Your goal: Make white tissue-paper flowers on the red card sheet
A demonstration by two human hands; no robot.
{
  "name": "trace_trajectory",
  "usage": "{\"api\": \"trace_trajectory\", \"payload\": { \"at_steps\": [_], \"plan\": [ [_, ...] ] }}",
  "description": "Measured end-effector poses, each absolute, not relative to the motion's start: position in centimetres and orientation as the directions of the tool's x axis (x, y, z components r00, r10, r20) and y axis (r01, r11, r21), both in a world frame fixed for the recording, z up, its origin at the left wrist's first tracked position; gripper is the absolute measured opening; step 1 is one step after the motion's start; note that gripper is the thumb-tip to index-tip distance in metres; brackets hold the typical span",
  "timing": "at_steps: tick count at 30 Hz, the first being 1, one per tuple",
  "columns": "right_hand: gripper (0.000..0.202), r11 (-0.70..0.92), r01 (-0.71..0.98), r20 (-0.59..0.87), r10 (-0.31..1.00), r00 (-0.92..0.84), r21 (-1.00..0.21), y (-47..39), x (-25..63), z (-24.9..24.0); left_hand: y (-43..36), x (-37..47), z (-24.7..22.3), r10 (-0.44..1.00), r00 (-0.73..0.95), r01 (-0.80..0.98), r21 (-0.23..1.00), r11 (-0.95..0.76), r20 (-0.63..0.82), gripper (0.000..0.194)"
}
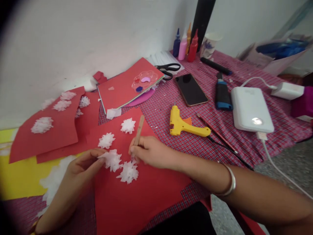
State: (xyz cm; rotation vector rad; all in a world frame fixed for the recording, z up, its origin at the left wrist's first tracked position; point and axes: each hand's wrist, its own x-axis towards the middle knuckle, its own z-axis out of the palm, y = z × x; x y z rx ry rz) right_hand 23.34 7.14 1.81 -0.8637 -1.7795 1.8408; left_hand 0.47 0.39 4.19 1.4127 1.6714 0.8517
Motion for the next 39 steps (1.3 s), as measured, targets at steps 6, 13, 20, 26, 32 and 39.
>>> {"api": "trace_trajectory", "payload": {
  "at_steps": [6,13,20,26,32,39],
  "plan": [
    [0.019,-0.268,0.038,-0.234,0.755,-0.612,-0.963,7.7,23.6,2.4,2.1,2.4,6.0,0.984,-0.099,0.448,0.876,0.18,-0.152,0.009],
    [0.016,-0.32,-0.078,-0.197,0.739,-0.644,-0.944,7.9,24.1,2.8,3.8,3.9,4.2,0.966,0.009,0.391,0.891,0.233,-0.257,0.015],
    [0.021,-0.171,-0.206,-0.005,0.781,-0.625,-0.964,7.7,24.3,2.6,3.1,4.0,4.3,0.932,0.01,0.29,0.893,0.343,-0.361,0.016],
    [0.019,-0.029,-0.119,0.047,0.808,-0.588,-0.992,7.2,24.0,2.3,2.6,4.1,4.0,0.917,0.02,0.101,0.913,0.396,-0.399,0.016],
    [0.017,0.099,-0.025,0.095,0.808,-0.582,-0.995,7.1,24.2,2.8,2.7,3.8,4.4,0.895,0.159,0.197,0.902,0.384,-0.416,0.021],
    [0.021,0.245,0.229,-0.006,0.669,-0.743,-0.942,7.3,24.3,2.2,2.9,5.1,3.9,0.912,0.352,0.686,0.721,-0.099,-0.21,0.019]
  ]
}}
